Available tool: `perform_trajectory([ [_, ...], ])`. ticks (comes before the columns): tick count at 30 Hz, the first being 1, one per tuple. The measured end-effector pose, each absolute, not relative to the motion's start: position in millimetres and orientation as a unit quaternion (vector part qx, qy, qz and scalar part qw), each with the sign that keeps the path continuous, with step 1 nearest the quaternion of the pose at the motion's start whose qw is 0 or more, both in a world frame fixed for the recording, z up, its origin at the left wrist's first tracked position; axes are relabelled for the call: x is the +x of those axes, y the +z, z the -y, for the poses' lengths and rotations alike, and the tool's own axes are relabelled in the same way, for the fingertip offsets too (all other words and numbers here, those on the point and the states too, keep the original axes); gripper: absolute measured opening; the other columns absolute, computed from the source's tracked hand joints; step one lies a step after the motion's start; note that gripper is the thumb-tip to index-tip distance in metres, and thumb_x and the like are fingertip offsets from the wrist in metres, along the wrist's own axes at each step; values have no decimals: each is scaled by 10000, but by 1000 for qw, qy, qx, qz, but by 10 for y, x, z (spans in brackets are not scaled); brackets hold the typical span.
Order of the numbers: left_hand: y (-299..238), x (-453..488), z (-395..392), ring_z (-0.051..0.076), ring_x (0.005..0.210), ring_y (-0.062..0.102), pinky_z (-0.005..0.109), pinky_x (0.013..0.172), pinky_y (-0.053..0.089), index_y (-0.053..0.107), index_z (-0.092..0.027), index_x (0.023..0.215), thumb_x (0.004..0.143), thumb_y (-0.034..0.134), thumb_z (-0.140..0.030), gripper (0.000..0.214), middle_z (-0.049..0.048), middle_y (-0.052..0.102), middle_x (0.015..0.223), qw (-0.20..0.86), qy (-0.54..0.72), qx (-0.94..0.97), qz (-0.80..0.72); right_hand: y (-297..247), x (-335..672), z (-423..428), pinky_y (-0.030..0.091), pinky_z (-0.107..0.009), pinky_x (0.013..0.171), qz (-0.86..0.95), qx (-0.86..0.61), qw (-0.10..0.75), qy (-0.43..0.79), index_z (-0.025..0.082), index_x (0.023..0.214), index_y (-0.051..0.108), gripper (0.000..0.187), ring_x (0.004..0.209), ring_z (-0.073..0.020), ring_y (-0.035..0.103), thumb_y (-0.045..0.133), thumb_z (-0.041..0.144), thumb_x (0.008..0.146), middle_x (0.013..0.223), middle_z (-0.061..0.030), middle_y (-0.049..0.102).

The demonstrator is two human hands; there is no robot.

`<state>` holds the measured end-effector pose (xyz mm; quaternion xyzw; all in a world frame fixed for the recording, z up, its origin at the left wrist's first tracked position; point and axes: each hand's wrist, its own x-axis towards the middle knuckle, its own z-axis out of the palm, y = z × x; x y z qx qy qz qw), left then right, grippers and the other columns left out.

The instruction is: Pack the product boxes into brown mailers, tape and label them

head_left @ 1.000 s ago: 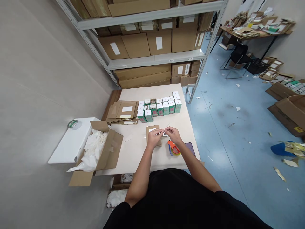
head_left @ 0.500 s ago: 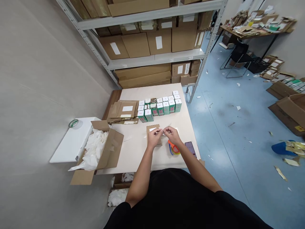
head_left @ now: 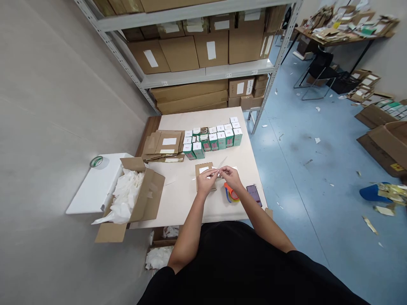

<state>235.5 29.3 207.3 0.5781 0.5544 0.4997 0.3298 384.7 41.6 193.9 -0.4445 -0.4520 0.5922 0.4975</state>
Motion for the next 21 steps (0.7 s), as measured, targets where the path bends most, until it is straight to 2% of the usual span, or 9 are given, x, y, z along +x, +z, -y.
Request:
perform_trajectory([
  [13,2061,2297,-231,226,955,747,407,888,624,835,-281,964,913,709,-347,151,52,798,993,242,494,637,-539,1994,3823,-363,556,-346,813,436,-430,508,606,229,839,723,254,797,-174,667,783,465,768,859,-20,721],
  [18,2119,2299,-213,234,948,747,416,892,621,838,-273,940,896,735,-362,143,59,801,971,270,498,634,-527,2002,3833,-360,546,-330,792,450,-438,500,596,228,813,709,233,773,-169,656,763,453,783,813,-7,704],
  [21,2158,2300,-206,243,961,747,386,827,630,837,-252,926,871,756,-404,181,71,801,976,324,495,608,-530,2011,3834,-369,544,-324,772,466,-439,497,585,228,809,696,243,773,-174,649,750,464,789,795,-7,693],
])
